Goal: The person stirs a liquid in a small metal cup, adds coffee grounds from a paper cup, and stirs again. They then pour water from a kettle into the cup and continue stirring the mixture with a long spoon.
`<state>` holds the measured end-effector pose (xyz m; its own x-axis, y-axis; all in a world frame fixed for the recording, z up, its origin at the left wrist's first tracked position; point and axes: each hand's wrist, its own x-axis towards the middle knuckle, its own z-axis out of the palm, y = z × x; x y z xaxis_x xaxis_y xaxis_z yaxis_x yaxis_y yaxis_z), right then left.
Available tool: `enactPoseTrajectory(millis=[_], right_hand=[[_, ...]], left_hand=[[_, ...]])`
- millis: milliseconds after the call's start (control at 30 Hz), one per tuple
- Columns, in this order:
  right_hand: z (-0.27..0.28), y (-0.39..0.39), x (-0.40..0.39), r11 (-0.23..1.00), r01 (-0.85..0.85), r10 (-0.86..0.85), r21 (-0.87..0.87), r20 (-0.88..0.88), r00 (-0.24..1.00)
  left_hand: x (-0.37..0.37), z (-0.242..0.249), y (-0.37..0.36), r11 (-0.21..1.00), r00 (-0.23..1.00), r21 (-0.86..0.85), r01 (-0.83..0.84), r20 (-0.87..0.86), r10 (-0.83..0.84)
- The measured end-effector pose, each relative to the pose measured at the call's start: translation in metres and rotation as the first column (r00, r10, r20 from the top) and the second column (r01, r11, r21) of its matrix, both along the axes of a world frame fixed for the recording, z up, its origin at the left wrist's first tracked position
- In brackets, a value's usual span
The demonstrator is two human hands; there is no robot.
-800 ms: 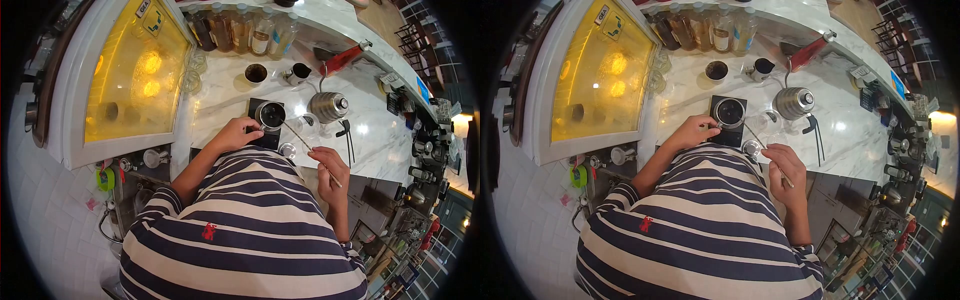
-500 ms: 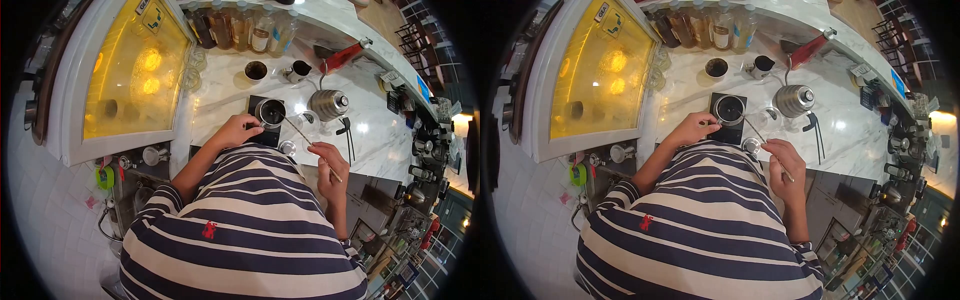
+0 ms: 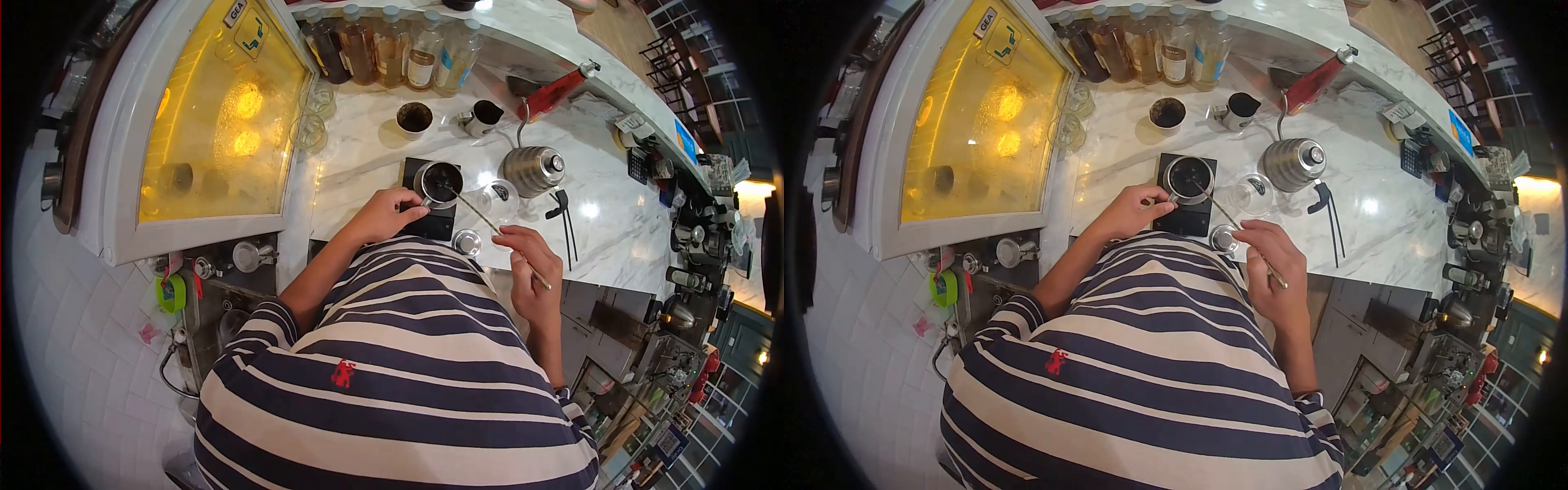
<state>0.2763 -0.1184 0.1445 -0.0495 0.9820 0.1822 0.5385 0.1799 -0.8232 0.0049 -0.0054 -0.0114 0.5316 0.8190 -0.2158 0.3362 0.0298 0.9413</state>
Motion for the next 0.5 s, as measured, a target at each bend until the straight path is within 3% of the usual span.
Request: enactPoseTrajectory(millis=[167, 367, 500], right_hand=[[0.005, 0.001, -0.002, 0.997, 0.068, -0.068, -0.036, 0.009, 0.998], [0.01, 0.003, -0.009, 1.0, -0.004, 0.004, 0.0, -0.016, 1.0], [0.012, 0.01, -0.013, 0.999, 0.035, -0.035, -0.031, 0.005, 0.999]], left_hand=[[0.002, -0.001, -0.001, 1.0, 1.0, 0.017, -0.01, -0.015, 0.01], [0.002, 0.011, 0.001, 0.999, 0.997, -0.036, 0.015, -0.071, -0.018], [0.002, 0.011, 0.001, 0.999, 0.998, -0.033, 0.002, -0.063, -0.004]])
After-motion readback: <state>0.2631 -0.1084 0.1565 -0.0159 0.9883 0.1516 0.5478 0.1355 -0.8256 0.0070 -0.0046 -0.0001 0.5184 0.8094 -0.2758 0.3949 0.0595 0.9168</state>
